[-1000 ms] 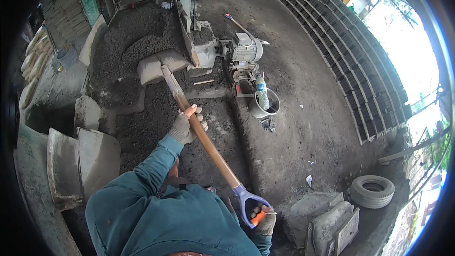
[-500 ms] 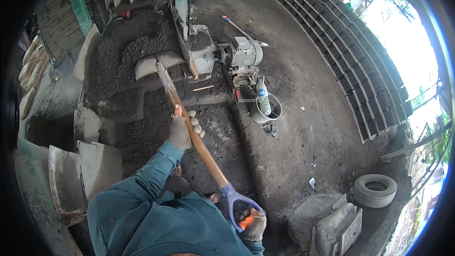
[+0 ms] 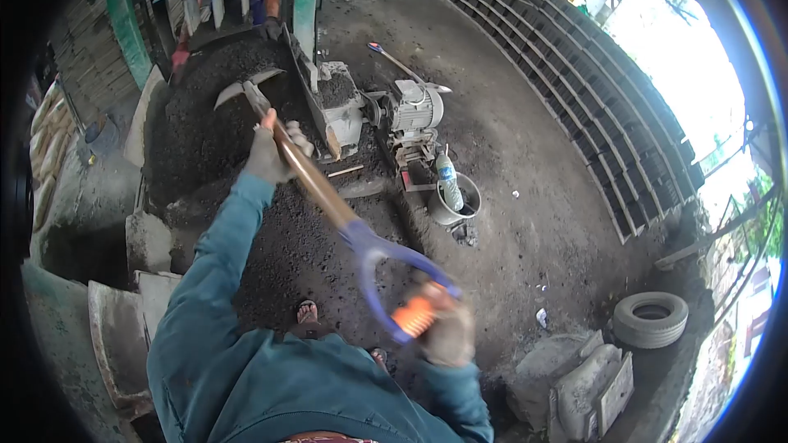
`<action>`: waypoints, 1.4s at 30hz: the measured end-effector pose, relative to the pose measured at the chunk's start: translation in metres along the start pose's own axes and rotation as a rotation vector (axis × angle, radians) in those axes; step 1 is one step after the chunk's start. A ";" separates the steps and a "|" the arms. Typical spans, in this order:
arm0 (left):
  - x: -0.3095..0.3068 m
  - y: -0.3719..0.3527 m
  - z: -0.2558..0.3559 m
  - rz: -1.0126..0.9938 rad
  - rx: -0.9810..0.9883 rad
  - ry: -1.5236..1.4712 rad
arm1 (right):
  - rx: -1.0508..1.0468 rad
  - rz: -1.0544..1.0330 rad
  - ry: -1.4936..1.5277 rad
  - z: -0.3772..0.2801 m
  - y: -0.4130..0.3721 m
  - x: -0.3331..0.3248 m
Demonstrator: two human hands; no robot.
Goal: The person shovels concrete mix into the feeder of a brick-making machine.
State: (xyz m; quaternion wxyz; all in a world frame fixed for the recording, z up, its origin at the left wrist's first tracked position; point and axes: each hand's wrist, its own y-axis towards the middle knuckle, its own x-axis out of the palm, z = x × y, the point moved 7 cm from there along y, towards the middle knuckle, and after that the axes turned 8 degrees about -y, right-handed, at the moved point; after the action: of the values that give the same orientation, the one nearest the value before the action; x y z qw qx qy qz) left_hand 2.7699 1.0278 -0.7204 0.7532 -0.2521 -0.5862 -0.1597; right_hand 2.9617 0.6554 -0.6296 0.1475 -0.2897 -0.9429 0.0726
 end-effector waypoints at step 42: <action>-0.032 -0.061 -0.008 -0.128 0.410 0.023 | -0.161 0.200 -0.426 0.087 0.334 -0.145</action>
State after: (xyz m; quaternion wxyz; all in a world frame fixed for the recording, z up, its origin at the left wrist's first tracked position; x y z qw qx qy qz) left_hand 2.7354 0.9717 -0.7414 0.7836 -0.0539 -0.6126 -0.0877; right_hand 3.2239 0.8432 -0.8208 -0.0861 -0.3704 -0.9222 0.0710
